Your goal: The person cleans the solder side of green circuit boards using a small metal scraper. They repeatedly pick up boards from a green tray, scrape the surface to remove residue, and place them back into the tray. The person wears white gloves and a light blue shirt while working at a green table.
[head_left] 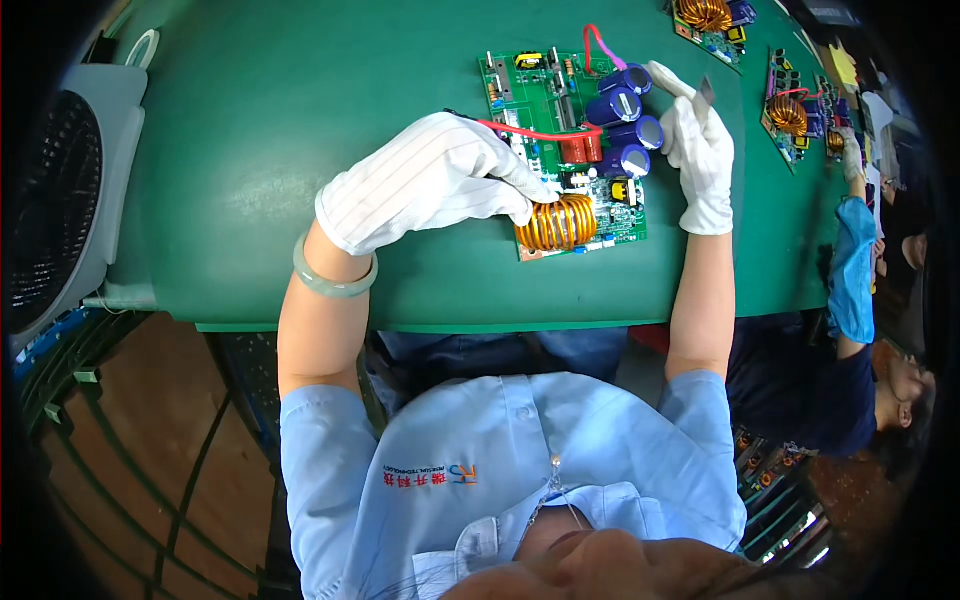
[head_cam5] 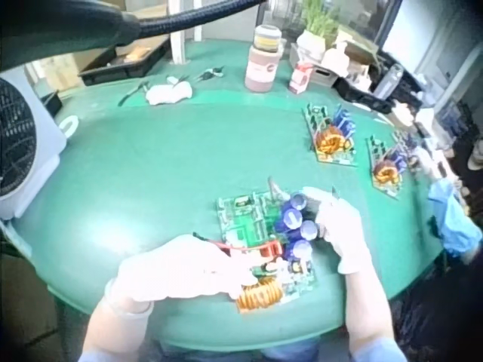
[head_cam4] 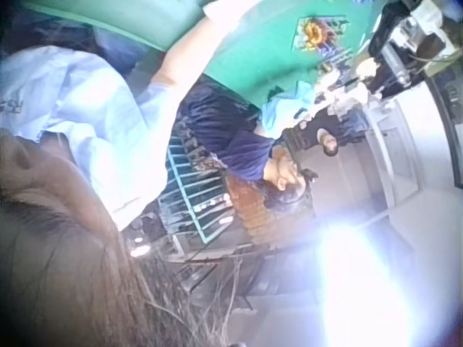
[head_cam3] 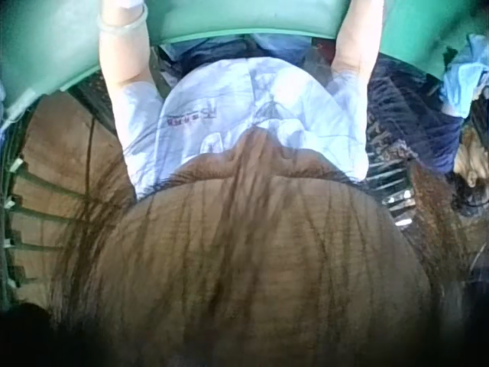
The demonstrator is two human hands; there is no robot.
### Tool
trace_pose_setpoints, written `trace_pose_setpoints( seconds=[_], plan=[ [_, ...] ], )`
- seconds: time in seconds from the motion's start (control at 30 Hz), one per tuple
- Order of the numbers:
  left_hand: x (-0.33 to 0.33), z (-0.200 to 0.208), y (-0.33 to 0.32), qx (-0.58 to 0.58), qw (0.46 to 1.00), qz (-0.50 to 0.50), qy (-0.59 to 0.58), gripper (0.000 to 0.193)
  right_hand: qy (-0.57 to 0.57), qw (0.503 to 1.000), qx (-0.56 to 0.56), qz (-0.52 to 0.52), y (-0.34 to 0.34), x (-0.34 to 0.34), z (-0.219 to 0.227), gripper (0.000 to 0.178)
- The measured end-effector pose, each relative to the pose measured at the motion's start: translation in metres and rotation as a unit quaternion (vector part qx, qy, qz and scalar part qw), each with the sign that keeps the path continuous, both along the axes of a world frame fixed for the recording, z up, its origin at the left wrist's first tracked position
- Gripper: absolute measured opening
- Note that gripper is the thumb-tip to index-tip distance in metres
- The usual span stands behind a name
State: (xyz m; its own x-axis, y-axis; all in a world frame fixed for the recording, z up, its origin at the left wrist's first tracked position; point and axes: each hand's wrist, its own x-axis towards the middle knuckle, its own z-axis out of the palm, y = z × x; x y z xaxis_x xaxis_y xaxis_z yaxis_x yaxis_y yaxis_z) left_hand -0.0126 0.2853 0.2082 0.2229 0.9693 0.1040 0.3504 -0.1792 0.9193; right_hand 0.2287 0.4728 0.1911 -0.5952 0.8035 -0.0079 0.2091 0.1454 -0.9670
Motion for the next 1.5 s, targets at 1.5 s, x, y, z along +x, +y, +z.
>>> trace_pose_setpoints(
  seconds=[1.5],
  plan=[
    [0.043, 0.028, 0.003, 0.099, 0.961, 0.012, 0.258, 0.058, 0.04, 0.99, -0.063, 0.118, 0.011, -0.008, 0.002, 0.037]
  ],
)
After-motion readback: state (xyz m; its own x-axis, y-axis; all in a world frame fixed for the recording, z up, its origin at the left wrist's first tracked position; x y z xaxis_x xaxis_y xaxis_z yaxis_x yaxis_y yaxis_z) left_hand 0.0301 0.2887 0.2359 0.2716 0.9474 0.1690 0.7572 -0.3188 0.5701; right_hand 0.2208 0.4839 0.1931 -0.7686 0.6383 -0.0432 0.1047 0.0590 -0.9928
